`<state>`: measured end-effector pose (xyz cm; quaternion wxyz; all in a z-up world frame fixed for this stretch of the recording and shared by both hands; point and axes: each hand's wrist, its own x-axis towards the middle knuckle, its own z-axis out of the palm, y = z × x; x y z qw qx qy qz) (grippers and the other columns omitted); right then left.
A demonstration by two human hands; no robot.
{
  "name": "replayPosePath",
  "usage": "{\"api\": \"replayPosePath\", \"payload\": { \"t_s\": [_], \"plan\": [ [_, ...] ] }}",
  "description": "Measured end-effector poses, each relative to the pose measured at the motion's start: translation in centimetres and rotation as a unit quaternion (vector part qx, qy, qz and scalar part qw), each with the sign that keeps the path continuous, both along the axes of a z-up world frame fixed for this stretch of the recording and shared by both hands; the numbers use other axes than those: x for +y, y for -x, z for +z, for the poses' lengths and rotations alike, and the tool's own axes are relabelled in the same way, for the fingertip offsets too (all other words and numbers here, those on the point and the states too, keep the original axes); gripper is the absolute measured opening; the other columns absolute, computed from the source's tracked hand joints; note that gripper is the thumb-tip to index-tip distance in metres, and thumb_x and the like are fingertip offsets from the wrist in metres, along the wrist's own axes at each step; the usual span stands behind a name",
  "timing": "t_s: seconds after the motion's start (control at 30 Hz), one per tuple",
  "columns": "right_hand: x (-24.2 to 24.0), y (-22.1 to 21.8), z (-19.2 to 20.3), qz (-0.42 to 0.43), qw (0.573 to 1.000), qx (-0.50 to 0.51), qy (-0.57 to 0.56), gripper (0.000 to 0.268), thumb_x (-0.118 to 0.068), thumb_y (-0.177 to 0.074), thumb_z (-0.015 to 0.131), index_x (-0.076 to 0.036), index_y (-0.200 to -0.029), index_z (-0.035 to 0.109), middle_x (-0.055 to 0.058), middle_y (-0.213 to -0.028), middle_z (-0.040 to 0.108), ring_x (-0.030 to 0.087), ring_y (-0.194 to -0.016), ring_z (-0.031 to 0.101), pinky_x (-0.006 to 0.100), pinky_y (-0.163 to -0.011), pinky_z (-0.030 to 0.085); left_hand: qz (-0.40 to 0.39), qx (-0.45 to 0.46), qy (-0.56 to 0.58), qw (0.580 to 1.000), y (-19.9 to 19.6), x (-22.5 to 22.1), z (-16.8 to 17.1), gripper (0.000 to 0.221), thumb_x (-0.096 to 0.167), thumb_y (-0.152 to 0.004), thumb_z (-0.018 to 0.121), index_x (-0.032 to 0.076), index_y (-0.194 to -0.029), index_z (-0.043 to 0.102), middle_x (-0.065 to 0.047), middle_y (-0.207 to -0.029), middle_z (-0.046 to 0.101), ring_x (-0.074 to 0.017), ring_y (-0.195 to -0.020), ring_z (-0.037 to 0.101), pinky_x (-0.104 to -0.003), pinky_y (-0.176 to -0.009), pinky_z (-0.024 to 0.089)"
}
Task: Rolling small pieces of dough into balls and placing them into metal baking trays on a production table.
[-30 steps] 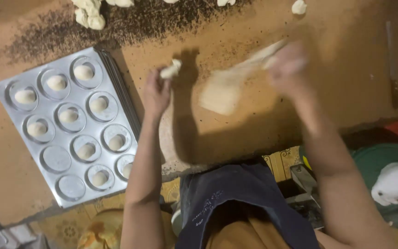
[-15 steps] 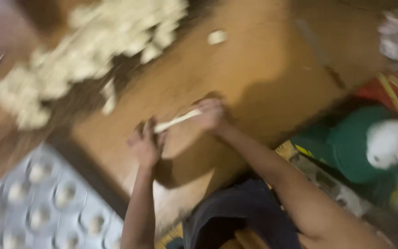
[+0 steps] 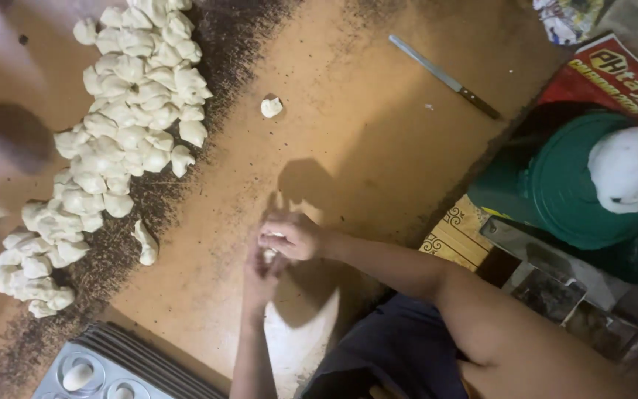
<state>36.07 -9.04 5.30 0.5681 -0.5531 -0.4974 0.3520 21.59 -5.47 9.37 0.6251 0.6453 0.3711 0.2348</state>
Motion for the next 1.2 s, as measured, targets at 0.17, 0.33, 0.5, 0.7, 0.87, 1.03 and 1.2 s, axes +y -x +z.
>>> {"api": "replayPosePath", "payload": {
  "t_s": [0.17, 0.33, 0.5, 0.7, 0.87, 1.03, 1.2],
  "plan": [
    [-3.6, 1.1, 4.9, 0.002, 0.996, -0.076, -0.051, 0.033, -0.036, -0.085, 0.084, -0.017, -0.104, 0.065, 0.001, -0.087, 0.059, 0.022, -0.073, 0.066, 0.034, -0.062, 0.051, -0.054, 0.019, -0.089, 0.994, 3.3, 0.0, -1.5, 0.009, -0.001, -0.087, 0.064, 0.007, -0.083, 0.065, -0.010, -0.072, 0.056, -0.0189, -0.072, 0.059, -0.037, -0.067, 0.050],
    [-5.7, 3.7, 6.0, -0.003, 0.989, -0.143, -0.029, 0.021, -0.024, -0.089, 0.076, -0.010, -0.092, 0.061, 0.012, -0.073, 0.060, 0.034, -0.064, 0.065, 0.041, -0.055, 0.048, -0.090, 0.033, -0.122, 0.988, 6.7, -4.1, 7.2, 0.007, 0.001, -0.088, 0.063, 0.002, -0.091, 0.070, -0.016, -0.081, 0.067, -0.0362, -0.077, 0.070, -0.046, -0.063, 0.059],
    [-6.5, 3.8, 2.3, -0.051, 0.971, -0.226, 0.049, 0.023, -0.026, -0.088, 0.076, -0.013, -0.101, 0.060, 0.015, -0.079, 0.066, 0.038, -0.075, 0.069, 0.046, -0.062, 0.052, -0.021, -0.110, -0.174, 0.978, 12.6, -7.9, 6.1, 0.003, 0.008, -0.093, 0.067, 0.008, -0.090, 0.067, -0.010, -0.083, 0.065, -0.0312, -0.079, 0.066, -0.042, -0.076, 0.054],
    [-7.3, 0.1, -7.2, -0.087, 0.871, -0.482, 0.028, 0.018, -0.022, -0.088, 0.072, -0.014, -0.101, 0.063, 0.008, -0.083, 0.065, 0.032, -0.076, 0.071, 0.042, -0.068, 0.058, 0.121, 0.405, -0.367, 0.829, 18.5, -4.3, -6.0, 0.041, 0.039, -0.095, 0.067, 0.007, -0.121, 0.064, -0.015, -0.115, 0.063, -0.0342, -0.107, 0.058, -0.051, -0.093, 0.047],
    [2.5, -1.0, -7.5, -0.196, 0.749, -0.632, -0.009, 0.024, -0.029, -0.084, 0.065, -0.017, -0.105, 0.065, 0.006, -0.092, 0.051, 0.029, -0.090, 0.057, 0.047, -0.082, 0.044, 0.160, 0.426, -0.421, 0.785, 17.0, 4.0, -5.9, 0.037, 0.036, -0.084, 0.067, 0.015, -0.115, 0.067, -0.010, -0.107, 0.061, -0.0311, -0.094, 0.060, -0.051, -0.087, 0.048],
    [10.9, 2.4, -6.1, -0.176, 0.767, -0.617, 0.028, 0.035, -0.043, -0.093, 0.069, -0.011, -0.106, 0.066, 0.016, -0.092, 0.064, 0.035, -0.093, 0.065, 0.053, -0.082, 0.047, 0.231, 0.422, -0.298, 0.825, 9.8, 6.7, -6.2, 0.039, 0.045, -0.101, 0.055, 0.011, -0.118, 0.063, -0.015, -0.115, 0.066, -0.0356, -0.106, 0.062, -0.056, -0.095, 0.045],
    [4.9, 2.9, -6.6, -0.095, 0.775, -0.623, -0.045, 0.038, -0.031, -0.096, 0.063, -0.004, -0.124, 0.068, 0.027, -0.100, 0.066, 0.038, -0.085, 0.069, 0.049, -0.075, 0.054, 0.102, 0.376, -0.419, 0.820, 13.8, 0.4, -10.4, 0.035, 0.030, -0.104, 0.050, 0.008, -0.127, 0.066, -0.018, -0.127, 0.067, -0.0354, -0.126, 0.056, -0.055, -0.107, 0.041]
  ]
}}
